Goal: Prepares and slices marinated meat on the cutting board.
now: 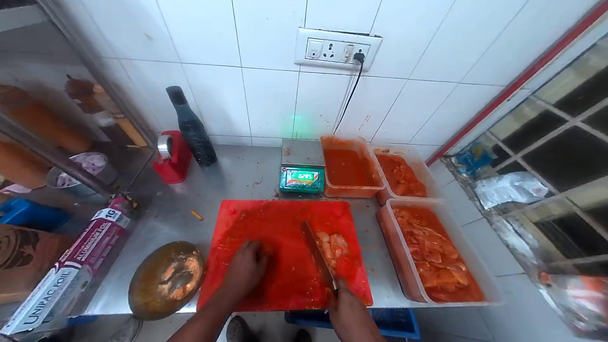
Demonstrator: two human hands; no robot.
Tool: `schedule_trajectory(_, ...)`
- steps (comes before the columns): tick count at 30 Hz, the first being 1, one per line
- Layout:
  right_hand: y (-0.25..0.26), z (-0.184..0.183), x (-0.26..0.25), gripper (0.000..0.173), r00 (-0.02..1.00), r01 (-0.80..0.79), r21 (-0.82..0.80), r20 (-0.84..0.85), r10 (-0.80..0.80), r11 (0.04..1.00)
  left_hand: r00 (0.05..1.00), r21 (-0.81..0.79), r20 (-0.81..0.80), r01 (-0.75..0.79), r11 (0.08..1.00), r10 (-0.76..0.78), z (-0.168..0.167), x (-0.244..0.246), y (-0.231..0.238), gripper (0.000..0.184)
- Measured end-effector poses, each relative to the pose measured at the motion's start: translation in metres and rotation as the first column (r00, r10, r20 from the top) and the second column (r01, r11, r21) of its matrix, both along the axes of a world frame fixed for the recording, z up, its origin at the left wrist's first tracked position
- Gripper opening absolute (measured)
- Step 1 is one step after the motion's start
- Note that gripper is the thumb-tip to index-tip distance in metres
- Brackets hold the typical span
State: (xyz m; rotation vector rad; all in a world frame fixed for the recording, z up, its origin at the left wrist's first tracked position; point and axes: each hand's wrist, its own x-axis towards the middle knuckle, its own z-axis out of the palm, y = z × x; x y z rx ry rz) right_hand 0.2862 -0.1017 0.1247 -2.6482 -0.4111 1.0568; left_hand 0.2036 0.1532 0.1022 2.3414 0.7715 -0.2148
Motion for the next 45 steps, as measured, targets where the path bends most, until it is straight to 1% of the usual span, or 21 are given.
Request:
schedule_trajectory(2, -0.001, 0.007, 0.0, 0.042, 1.0, 0.014, 0.044, 0.014, -0.015, 0.999, 0.999, -0.049, -0.015, 0.042, 0.998, -0.043, 0.007, 0.017, -0.006, 0.042)
schedule_trajectory(3, -0.001, 0.011, 0.0, 0.042, 1.0, 0.018, 0.055, 0.012, -0.018, 0.998, 0.997, -0.069, -0.054, 0.055, 0.996, -0.059, 0.008, 0.022, -0.008, 0.045)
schedule_trajectory(5, -0.001, 0.018, -0.004, 0.043, 1.0, 0.001, 0.048, -0.012, -0.001, 0.999, 0.991, -0.081, -0.117, 0.047, 0.996, -0.057, 0.0, 0.019, -0.009, 0.057)
schedule_trajectory(6, 0.001, 0.02, -0.005, 0.044, 1.0, -0.017, 0.05, -0.022, 0.018, 0.999, 0.994, -0.074, -0.107, 0.026, 0.997, -0.034, -0.004, 0.014, -0.008, 0.059)
schedule_trajectory(9, 0.006, 0.013, -0.017, 0.042, 0.994, -0.09, 0.049, -0.056, 0.092, 0.995, 1.0, -0.029, 0.0, -0.01, 1.0, 0.01, -0.017, -0.008, -0.008, 0.051)
schedule_trajectory(11, 0.015, 0.01, -0.025, 0.042, 0.99, -0.12, 0.031, -0.076, 0.122, 0.992, 0.998, 0.014, 0.064, 0.006, 1.0, -0.007, -0.023, -0.015, -0.011, 0.046)
schedule_trajectory(13, 0.026, 0.005, -0.03, 0.042, 0.987, -0.139, -0.004, -0.077, 0.139, 0.99, 0.995, 0.065, 0.086, 0.035, 0.997, -0.041, -0.03, -0.016, -0.014, 0.044)
schedule_trajectory(16, 0.037, -0.004, -0.03, 0.041, 0.984, -0.169, -0.045, -0.069, 0.166, 0.985, 0.994, 0.11, 0.067, 0.075, 0.991, -0.083, -0.036, -0.009, -0.018, 0.038)
schedule_trajectory(19, 0.021, 0.02, -0.024, 0.043, 0.975, -0.208, -0.113, -0.099, 0.197, 0.972, 0.996, 0.082, 0.042, 0.078, 0.994, -0.082, -0.035, -0.005, -0.017, 0.035)
schedule_trajectory(21, 0.014, 0.027, -0.02, 0.043, 0.971, -0.229, -0.143, -0.1, 0.216, 0.963, 0.992, 0.079, 0.071, 0.101, 0.992, -0.107, -0.035, -0.005, -0.012, 0.034)
schedule_trajectory(22, 0.021, 0.021, -0.017, 0.042, 0.971, -0.235, -0.151, -0.088, 0.224, 0.96, 0.989, 0.079, 0.075, 0.123, 0.989, -0.129, -0.035, -0.004, -0.01, 0.034)
schedule_trajectory(25, 0.064, -0.001, -0.009, 0.041, 0.971, -0.24, -0.144, -0.026, 0.239, 0.96, 0.982, 0.035, 0.025, 0.186, 0.982, -0.187, -0.032, -0.007, -0.012, 0.035)
schedule_trajectory(26, 0.075, -0.003, -0.003, 0.041, 0.97, -0.244, -0.124, -0.009, 0.245, 0.962, 0.984, 0.025, 0.018, 0.179, 0.983, -0.18, -0.031, -0.007, -0.011, 0.035)
schedule_trajectory(28, 0.077, -0.005, -0.001, 0.042, 0.971, -0.24, -0.104, -0.004, 0.241, 0.965, 0.989, 0.034, 0.036, 0.145, 0.989, -0.146, -0.033, -0.016, -0.011, 0.034)
schedule_trajectory(31, 0.047, -0.006, -0.007, 0.048, 0.991, -0.135, -0.092, -0.015, 0.135, 0.987, 0.983, 0.089, 0.155, 0.082, 0.993, -0.095, -0.043, -0.025, -0.008, 0.033)
schedule_trajectory(33, 0.024, -0.008, -0.011, 0.046, 0.996, -0.089, -0.086, -0.007, 0.089, 0.992, 0.966, 0.112, 0.253, 0.033, 0.993, -0.06, -0.052, -0.035, -0.012, 0.035)
schedule_trajectory(35, 0.016, 0.0, -0.02, 0.043, 0.993, -0.113, -0.06, -0.027, 0.112, 0.992, 0.946, 0.125, 0.321, -0.001, 0.992, -0.039, -0.058, -0.044, -0.014, 0.034)
schedule_trajectory(37, 0.023, 0.01, -0.032, 0.041, 0.984, -0.172, -0.024, -0.051, 0.171, 0.985, 0.934, 0.13, 0.356, -0.015, 0.991, -0.032, -0.061, -0.047, -0.014, 0.032)
schedule_trajectory(40, 0.041, 0.009, -0.044, 0.04, 0.968, -0.238, -0.023, -0.089, 0.235, 0.971, 0.938, 0.123, 0.346, -0.017, 0.992, -0.027, -0.059, -0.046, -0.016, 0.026)
schedule_trajectory(43, 0.052, 0.0, -0.044, 0.04, 0.959, -0.277, -0.078, -0.074, 0.272, 0.958, 0.953, 0.124, 0.299, 0.003, 0.992, -0.041, -0.056, -0.046, -0.016, 0.024)
schedule_trajectory(45, 0.047, 0.012, -0.04, 0.04, 0.954, -0.295, -0.128, -0.09, 0.286, 0.947, 0.969, 0.097, 0.246, 0.001, 0.995, -0.025, -0.05, -0.042, -0.016, 0.024)
